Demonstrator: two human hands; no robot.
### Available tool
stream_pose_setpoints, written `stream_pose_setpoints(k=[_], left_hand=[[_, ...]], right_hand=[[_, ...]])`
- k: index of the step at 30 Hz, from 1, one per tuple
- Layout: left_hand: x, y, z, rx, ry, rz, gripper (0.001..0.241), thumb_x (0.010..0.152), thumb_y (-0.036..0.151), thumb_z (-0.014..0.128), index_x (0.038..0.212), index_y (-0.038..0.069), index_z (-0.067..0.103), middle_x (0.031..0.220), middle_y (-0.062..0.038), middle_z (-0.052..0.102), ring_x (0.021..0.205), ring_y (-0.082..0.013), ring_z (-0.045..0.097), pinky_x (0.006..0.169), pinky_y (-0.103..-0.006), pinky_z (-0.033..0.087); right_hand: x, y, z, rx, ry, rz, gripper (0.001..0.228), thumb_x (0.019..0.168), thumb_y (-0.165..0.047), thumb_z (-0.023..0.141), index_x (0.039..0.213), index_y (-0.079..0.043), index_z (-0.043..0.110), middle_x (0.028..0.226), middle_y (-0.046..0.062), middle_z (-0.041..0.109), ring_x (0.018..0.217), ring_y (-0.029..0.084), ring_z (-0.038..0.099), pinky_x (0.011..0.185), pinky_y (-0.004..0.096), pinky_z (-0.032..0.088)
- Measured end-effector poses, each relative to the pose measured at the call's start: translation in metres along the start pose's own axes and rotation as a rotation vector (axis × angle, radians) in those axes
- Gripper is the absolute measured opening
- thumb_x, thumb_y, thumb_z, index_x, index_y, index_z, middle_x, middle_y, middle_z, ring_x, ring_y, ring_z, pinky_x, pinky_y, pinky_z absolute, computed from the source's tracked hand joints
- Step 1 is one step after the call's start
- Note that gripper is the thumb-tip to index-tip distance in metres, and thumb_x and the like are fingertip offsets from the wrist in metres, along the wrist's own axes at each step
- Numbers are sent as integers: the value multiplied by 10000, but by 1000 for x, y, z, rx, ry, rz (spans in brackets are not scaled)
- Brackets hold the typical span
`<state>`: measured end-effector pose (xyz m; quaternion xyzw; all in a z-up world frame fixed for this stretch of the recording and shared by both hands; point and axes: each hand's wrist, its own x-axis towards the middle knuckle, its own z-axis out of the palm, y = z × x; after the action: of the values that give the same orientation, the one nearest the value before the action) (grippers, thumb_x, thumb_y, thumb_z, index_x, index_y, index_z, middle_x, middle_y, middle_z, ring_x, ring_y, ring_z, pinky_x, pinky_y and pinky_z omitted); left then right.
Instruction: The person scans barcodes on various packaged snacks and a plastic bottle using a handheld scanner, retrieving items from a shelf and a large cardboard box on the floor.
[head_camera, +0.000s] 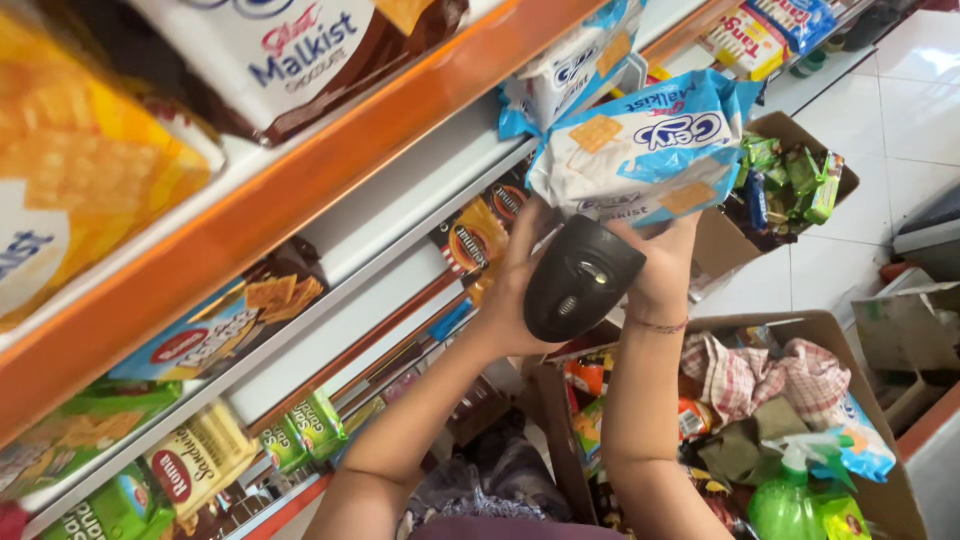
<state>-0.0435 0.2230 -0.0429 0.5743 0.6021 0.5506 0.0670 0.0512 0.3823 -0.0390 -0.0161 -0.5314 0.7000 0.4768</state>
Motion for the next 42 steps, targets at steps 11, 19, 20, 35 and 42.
stream_pose_setpoints(k=[11, 19, 20, 35, 42], left_hand=[[41, 3, 1, 93, 120, 24, 934, 628, 222, 886, 1490, 115, 542, 1625, -320, 275, 1547, -506, 328, 1285, -535, 359], [53, 12, -2, 262, 185, 61, 976, 665, 282, 903, 1527, 99, 484, 1592, -344, 272, 1502, -531, 326, 1253, -562, 322], [53, 12, -2, 245, 197, 55, 972, 668, 279, 903, 1529, 107, 484, 1600, -352, 258, 1517, -530, 318, 1255, -557, 333], [56, 6, 5, 418, 246, -22, 971, 708, 277, 920, 1530, 36, 462, 1539, -281, 256, 1478, -510, 254, 1185, -532, 401], [67, 8, 3, 360, 232, -26, 1038, 691, 303, 921, 1550, 36, 403, 1571, -333, 205, 1464, -495, 331, 1200, -523, 376]], right_hand=[[75, 33, -20, 169, -6, 11, 648, 1105, -237, 619, 1610, -41, 265, 1534, 114, 503, 1398, 232, 524, 1218, 419, 431], [85, 53, -22, 71, 7, -24, 559, 1106, -147, 643, 1562, -12, 349, 1470, 86, 553, 1342, 185, 552, 1195, 364, 447], [87, 54, -25, 25, -47, -10, 514, 1115, -144, 637, 1548, -3, 396, 1438, 78, 575, 1297, 167, 561, 1166, 347, 452], [96, 22, 7, -617, 29, -78, 252, 1013, -147, 732, 1202, 12, 680, 1308, 57, 540, 1175, 171, 520, 923, 267, 486], [114, 44, -10, -924, 18, -333, 284, 1075, -234, 759, 1246, -16, 695, 1319, 104, 617, 1237, 290, 500, 1097, 383, 428]])
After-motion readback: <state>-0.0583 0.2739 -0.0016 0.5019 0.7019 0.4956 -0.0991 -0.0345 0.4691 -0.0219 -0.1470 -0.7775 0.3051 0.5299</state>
